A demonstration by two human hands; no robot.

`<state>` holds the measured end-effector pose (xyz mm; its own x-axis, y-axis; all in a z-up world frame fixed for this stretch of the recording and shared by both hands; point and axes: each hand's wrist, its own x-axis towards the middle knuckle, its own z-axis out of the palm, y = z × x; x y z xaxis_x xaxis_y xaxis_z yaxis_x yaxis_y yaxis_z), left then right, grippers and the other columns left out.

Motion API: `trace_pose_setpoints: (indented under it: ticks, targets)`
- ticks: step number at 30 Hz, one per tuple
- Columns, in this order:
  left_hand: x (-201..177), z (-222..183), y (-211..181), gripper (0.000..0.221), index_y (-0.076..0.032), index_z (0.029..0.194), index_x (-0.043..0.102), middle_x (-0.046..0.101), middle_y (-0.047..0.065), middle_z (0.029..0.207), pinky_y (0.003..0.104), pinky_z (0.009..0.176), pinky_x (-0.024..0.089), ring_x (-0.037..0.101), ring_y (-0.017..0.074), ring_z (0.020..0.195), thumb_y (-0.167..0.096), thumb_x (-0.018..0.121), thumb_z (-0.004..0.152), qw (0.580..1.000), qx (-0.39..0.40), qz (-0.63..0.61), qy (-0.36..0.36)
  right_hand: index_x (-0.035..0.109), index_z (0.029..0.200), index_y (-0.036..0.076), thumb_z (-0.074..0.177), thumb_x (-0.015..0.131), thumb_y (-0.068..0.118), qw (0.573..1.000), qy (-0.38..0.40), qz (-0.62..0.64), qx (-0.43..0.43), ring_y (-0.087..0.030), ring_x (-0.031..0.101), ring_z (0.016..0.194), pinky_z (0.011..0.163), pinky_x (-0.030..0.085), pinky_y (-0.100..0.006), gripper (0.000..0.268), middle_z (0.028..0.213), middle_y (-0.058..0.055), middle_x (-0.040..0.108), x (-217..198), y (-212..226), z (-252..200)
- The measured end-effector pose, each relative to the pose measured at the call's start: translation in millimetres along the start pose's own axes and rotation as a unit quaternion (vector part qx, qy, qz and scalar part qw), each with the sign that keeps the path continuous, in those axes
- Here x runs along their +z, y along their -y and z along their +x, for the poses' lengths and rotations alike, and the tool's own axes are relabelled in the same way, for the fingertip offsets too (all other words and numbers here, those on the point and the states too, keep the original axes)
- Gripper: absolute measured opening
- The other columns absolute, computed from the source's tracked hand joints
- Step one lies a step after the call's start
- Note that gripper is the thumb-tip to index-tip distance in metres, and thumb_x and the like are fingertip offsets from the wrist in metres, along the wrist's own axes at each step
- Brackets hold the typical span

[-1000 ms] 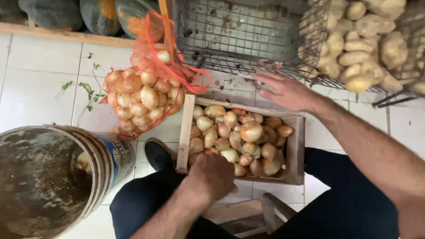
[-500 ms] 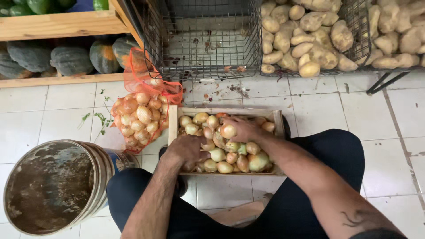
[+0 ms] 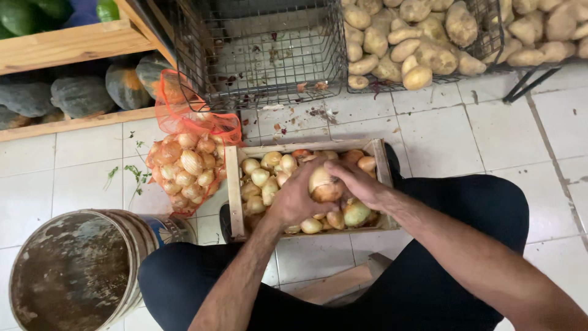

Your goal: The person sorts onions and potatoes by hand, moving them between a floor-level wooden crate, a mesh bag, and a wire display bin, and occasionally placing skins or damaged pieces into a bucket.

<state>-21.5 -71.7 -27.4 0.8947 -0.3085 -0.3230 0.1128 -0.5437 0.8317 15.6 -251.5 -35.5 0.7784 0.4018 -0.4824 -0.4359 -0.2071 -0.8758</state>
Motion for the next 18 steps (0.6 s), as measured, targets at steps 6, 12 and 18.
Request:
trace_pose_setpoints:
  ticks: [6, 12, 18]
  targets:
    - [49, 4, 7, 0.086, -0.014, 0.144, 0.052, 0.060, 0.022, 0.124, 0.055, 0.104, 0.053, 0.063, 0.0436, 0.117, -0.044, 0.088, 0.071, 0.980, 0.083, -0.133, -0.125, 0.063, 0.120, 0.006, 0.102, 0.044, 0.060, 0.996, -0.049, 0.056, 0.053, -0.029, 0.063, 0.047, 0.036, 0.053, -0.036, 0.060, 0.073, -0.019, 0.064, -18, -8, -16]
    - [41, 2, -1, 0.054, -0.015, 0.140, 0.058, 0.066, 0.022, 0.118, 0.055, 0.103, 0.055, 0.072, 0.0338, 0.097, -0.050, 0.048, 0.101, 0.967, -0.037, -0.191, -0.164, 0.044, 0.150, 0.007, 0.095, 0.063, 0.039, 0.999, 0.052, -0.012, -0.005, -0.044, 0.062, 0.105, 0.075, 0.062, -0.049, 0.066, 0.141, -0.030, 0.044, -17, 12, -18]
    - [27, 10, -10, 0.047, -0.016, 0.125, 0.070, 0.075, 0.021, 0.106, 0.052, 0.092, 0.058, 0.073, 0.0391, 0.102, -0.041, 0.033, 0.110, 0.959, -0.020, -0.155, -0.235, 0.042, 0.154, 0.010, 0.063, 0.093, 0.011, 0.986, 0.122, 0.098, -0.055, -0.038, 0.058, 0.122, 0.101, 0.055, -0.049, 0.105, 0.138, -0.024, 0.050, -21, 2, 4]
